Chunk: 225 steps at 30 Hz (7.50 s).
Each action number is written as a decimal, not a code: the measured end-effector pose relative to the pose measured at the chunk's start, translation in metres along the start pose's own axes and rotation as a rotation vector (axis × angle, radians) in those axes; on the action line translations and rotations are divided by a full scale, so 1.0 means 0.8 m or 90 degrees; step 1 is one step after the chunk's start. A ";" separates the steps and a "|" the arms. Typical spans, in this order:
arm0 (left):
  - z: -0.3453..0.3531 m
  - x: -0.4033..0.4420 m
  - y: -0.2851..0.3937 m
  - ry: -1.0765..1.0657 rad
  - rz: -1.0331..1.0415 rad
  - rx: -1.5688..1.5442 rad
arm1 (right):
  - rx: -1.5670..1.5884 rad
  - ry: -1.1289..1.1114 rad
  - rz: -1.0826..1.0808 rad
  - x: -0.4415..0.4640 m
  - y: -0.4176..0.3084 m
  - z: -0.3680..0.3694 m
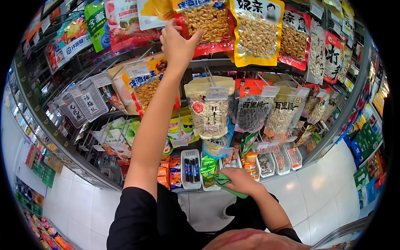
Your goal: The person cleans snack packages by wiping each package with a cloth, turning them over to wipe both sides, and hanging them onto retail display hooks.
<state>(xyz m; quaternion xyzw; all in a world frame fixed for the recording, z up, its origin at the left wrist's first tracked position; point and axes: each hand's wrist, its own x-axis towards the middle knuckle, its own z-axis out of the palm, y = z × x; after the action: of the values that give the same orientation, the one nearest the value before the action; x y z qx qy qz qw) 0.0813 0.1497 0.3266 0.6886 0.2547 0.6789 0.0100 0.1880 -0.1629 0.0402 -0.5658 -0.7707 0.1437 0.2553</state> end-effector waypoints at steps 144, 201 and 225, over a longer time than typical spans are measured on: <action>-0.143 -0.504 0.022 -0.591 -1.229 -1.039 | -0.082 0.356 0.043 0.056 0.003 0.012; -0.145 -0.494 0.014 -0.168 -1.406 -1.037 | 0.015 0.159 0.025 0.050 -0.016 0.038; -0.148 -0.496 0.012 -0.121 -1.242 -1.081 | 0.061 -0.083 -0.149 0.043 -0.036 0.045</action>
<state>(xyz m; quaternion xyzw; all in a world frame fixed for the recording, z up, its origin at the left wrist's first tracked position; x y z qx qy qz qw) -0.0060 -0.0427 -0.0296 0.0431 0.1388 0.2883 0.9465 0.1368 -0.1375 0.0332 -0.4485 -0.8387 0.1860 0.2466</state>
